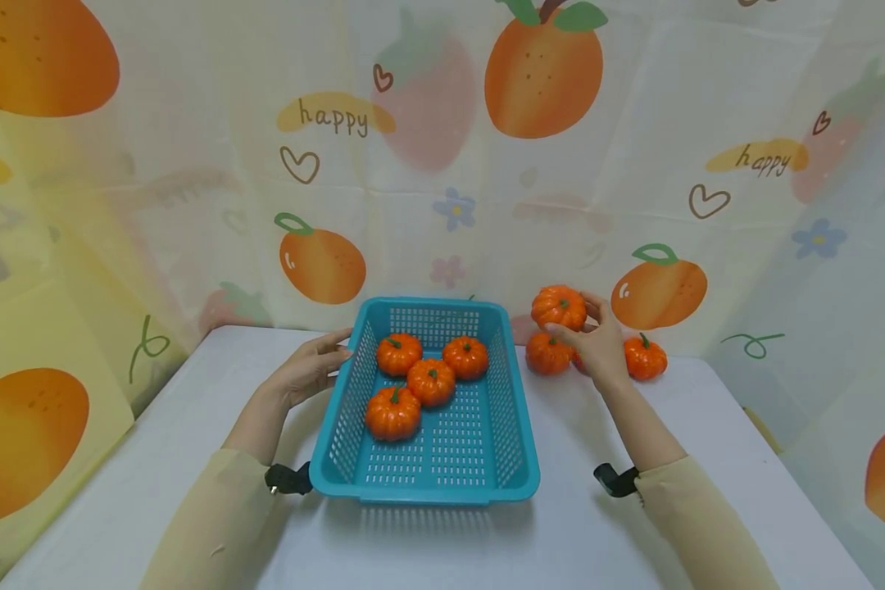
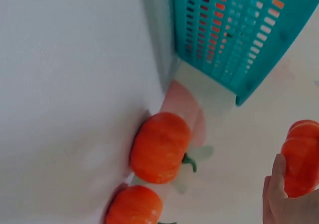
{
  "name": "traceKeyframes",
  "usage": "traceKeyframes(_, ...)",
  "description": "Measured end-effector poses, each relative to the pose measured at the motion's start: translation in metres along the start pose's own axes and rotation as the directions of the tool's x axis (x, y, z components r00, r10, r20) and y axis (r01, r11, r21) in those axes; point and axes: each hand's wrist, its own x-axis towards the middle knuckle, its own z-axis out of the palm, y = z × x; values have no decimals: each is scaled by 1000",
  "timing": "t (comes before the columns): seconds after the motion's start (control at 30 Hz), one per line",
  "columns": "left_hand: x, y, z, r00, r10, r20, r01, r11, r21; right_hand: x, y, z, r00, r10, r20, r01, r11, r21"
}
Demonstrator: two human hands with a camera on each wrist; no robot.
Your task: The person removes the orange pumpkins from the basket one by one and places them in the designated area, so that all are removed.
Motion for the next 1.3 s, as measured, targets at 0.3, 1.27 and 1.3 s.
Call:
traceKeyframes(0.3,0,2,0,1000,2,-6,-2,1000,-3,13,15,-18,994,35,-103,-33,999,20)
traceKeyframes(1.27,-1,1,1,999,31,24,-31,999,-9,53,87,-120,821,392,-416,-306,916,259)
traceKeyframes(1.3,-1,0,1,999,28,20,-27,1000,-12,53,91,-122,814,405,-416,-316,911,266)
